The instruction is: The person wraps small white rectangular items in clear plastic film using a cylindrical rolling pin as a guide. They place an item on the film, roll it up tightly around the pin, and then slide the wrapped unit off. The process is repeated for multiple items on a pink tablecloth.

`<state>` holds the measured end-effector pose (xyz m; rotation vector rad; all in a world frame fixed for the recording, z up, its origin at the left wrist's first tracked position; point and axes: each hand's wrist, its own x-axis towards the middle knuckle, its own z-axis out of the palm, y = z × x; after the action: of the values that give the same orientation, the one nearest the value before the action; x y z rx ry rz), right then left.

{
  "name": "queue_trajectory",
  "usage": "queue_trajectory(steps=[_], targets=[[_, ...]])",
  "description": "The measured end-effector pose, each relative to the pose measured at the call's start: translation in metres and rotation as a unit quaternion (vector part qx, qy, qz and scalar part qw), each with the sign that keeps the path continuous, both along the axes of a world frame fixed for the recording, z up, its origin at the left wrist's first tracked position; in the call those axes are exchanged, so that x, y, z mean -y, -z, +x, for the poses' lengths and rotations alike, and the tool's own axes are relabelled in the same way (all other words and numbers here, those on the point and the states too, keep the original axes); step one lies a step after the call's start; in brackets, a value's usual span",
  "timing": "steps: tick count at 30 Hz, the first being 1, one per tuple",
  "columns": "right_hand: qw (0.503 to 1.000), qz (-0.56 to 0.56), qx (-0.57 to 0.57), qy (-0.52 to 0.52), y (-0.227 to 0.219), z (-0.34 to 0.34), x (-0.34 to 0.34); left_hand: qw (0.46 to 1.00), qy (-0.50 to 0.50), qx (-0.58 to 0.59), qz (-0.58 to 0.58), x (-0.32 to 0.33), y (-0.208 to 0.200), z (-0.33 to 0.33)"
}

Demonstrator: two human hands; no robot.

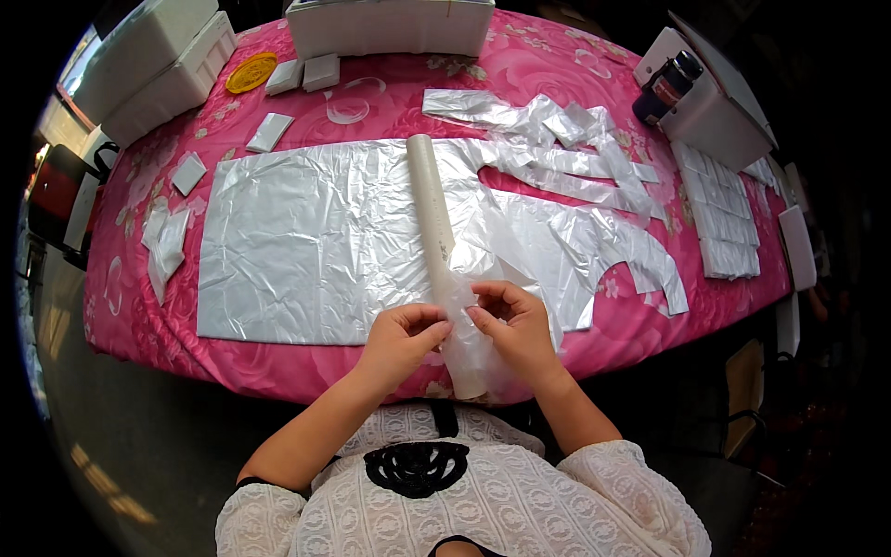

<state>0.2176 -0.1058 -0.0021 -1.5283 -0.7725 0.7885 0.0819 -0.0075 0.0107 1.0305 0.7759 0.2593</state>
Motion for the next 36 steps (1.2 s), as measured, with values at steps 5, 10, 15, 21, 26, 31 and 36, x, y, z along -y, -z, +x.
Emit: queue_trajectory(steps=[5, 10, 15, 21, 26, 31, 36], targets=[[0.999, 0.01, -0.01, -0.029, 0.0, 0.001, 0.001, 0.998, 0.055, 0.039, 0.005, -0.009, 0.016, -0.01], [0.99, 0.076, -0.093, -0.073, 0.002, 0.0, 0.001, 0.996, 0.059, 0.07, 0.016, -0.008, 0.011, -0.008], [0.987, 0.05, 0.081, -0.129, -0.013, -0.009, 0.003, 0.99, 0.076, 0.116, 0.001, 0.001, 0.02, -0.004], [0.991, 0.058, -0.119, 0.029, -0.001, 0.031, 0.012, 0.995, 0.072, 0.065, 0.003, -0.012, 0.013, -0.017], [0.938, 0.13, -0.037, 0.32, 0.016, 0.168, 0.051, 0.997, 0.016, 0.071, 0.022, -0.034, 0.03, -0.04], [0.655, -0.083, 0.547, 0.514, -0.003, 0.216, 0.103, 0.995, -0.072, 0.061, -0.031, -0.045, 0.027, -0.048], [0.88, -0.039, 0.43, 0.198, -0.014, 0.096, 0.047, 0.995, -0.087, 0.048, -0.004, -0.043, 0.027, -0.042]])
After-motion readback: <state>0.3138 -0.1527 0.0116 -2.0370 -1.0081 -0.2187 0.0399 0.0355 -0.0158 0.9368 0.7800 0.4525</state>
